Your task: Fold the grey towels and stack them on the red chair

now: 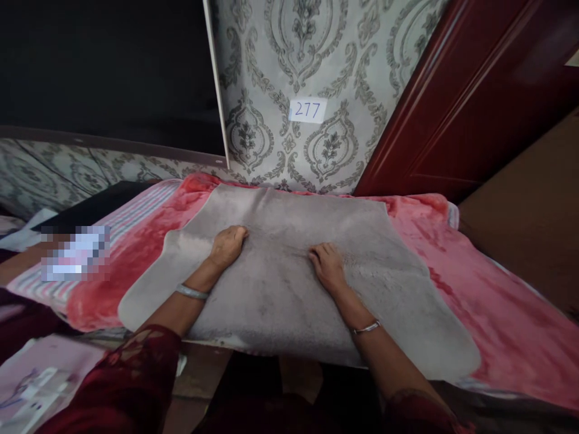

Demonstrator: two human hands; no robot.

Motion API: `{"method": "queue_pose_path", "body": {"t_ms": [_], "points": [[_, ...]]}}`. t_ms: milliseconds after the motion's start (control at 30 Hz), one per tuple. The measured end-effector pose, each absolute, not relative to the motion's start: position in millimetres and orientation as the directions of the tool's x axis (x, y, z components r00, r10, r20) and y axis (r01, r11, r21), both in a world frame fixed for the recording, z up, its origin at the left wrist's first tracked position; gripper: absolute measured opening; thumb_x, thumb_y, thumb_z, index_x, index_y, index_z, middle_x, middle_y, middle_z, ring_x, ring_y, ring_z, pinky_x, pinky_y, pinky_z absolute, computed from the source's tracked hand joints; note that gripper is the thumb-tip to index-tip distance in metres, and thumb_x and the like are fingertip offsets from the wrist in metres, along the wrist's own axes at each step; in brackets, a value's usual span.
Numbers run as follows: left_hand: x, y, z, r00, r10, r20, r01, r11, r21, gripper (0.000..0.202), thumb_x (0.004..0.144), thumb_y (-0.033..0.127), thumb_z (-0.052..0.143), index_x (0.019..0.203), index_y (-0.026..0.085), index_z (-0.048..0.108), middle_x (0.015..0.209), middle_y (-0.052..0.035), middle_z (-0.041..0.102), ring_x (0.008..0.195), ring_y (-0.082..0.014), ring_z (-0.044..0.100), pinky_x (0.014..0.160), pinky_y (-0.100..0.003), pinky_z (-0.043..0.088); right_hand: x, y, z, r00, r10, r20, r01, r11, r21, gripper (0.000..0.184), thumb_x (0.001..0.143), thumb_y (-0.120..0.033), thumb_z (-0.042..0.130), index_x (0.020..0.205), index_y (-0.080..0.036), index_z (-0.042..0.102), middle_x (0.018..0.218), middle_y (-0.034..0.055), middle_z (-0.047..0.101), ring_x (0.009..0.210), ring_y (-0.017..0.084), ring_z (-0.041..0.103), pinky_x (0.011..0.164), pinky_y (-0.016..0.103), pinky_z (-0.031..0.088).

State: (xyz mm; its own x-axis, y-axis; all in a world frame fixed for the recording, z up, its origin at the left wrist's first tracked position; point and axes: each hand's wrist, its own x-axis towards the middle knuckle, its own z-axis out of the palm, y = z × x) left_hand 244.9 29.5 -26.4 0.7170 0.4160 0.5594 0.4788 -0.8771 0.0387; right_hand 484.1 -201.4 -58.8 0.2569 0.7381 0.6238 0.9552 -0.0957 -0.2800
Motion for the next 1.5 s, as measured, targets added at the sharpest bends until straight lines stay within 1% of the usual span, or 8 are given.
{"method": "queue_pose_path", "body": {"t_ms": [233,500,633,767,933,1100,1300,1500], "points": [[246,20,-27,0.783,0.408,0.468,0.460,-0.888,0.005,0.020,0.097,0.014,0.045,0.096,0.017,0.064,0.087,-0.0086,0.068,0.083,-0.0209,0.063,0.075,-0.032,0.048,490,-206,-66,0.164,0.713,0.682,0.979,-0.034,-0.201,0.029,0.102,-0.033,0.044,0.087,-0.021,0.065,0.085,0.0098,0.065,0.083,0.025,0.056,0.075,0.037,0.042],[188,32,-12,0.874,0.351,0.337,0.390,-0.919,-0.053,0.025,0.101,0.036,0.047,0.104,0.017,0.064,0.101,-0.0114,0.067,0.096,-0.0238,0.062,0.087,-0.037,0.046,500,-204,-79,0.129,0.687,0.715,0.984,-0.001,-0.177,0.034,0.103,-0.040,0.042,0.086,-0.020,0.066,0.083,0.0104,0.066,0.081,0.026,0.057,0.074,0.038,0.042],[141,53,-9,0.850,0.436,0.294,0.476,-0.876,-0.077,0.025,0.097,0.036,0.054,0.108,0.017,0.065,0.110,-0.0137,0.067,0.104,-0.0272,0.061,0.093,-0.042,0.043,499,-203,-80,0.142,0.687,0.713,0.979,0.009,-0.204,0.035,0.102,-0.041,0.042,0.086,-0.021,0.066,0.083,0.0107,0.066,0.081,0.026,0.057,0.075,0.038,0.042],[126,69,-6,0.758,0.564,0.327,0.607,-0.794,-0.039,0.019,0.097,0.026,0.052,0.103,0.018,0.068,0.105,-0.0121,0.067,0.101,-0.0256,0.062,0.090,-0.040,0.043,496,-202,-78,0.153,0.674,0.723,0.979,-0.004,-0.203,0.035,0.102,-0.041,0.041,0.087,-0.021,0.066,0.084,0.0109,0.066,0.081,0.026,0.056,0.074,0.038,0.042],[129,75,1,0.626,0.650,0.430,0.739,-0.672,-0.059,0.025,0.099,0.028,0.046,0.105,0.018,0.069,0.102,-0.0127,0.065,0.099,-0.0272,0.059,0.088,-0.039,0.041,492,-202,-75,0.171,0.651,0.740,0.980,-0.034,-0.197,0.029,0.101,-0.034,0.044,0.086,-0.021,0.065,0.084,0.0105,0.065,0.082,0.026,0.055,0.075,0.038,0.042],[131,70,4,0.626,0.708,0.328,0.757,-0.653,-0.036,0.024,0.097,0.026,0.047,0.104,0.020,0.069,0.102,-0.0117,0.064,0.100,-0.0277,0.058,0.089,-0.039,0.040,489,-201,-75,0.165,0.688,0.707,0.984,-0.068,-0.164,0.024,0.101,-0.027,0.046,0.087,-0.021,0.064,0.086,0.0103,0.065,0.084,0.026,0.054,0.076,0.037,0.041],[131,63,12,0.662,0.697,0.275,0.735,-0.676,-0.055,0.029,0.098,0.033,0.043,0.101,0.018,0.068,0.100,-0.0139,0.065,0.101,-0.0287,0.060,0.088,-0.041,0.044,486,-199,-72,0.194,0.701,0.687,0.979,-0.093,-0.182,0.021,0.100,-0.025,0.049,0.086,-0.021,0.065,0.086,0.0097,0.064,0.085,0.025,0.054,0.076,0.036,0.041],[151,57,12,0.687,0.614,0.388,0.636,-0.767,0.088,0.031,0.091,0.024,0.044,0.113,0.019,0.065,0.110,-0.0123,0.068,0.104,-0.0269,0.062,0.096,-0.043,0.049,480,-197,-61,0.250,0.755,0.606,0.966,-0.148,-0.214,0.017,0.099,-0.024,0.052,0.091,-0.021,0.067,0.093,0.0100,0.066,0.092,0.026,0.054,0.082,0.037,0.041]]}}
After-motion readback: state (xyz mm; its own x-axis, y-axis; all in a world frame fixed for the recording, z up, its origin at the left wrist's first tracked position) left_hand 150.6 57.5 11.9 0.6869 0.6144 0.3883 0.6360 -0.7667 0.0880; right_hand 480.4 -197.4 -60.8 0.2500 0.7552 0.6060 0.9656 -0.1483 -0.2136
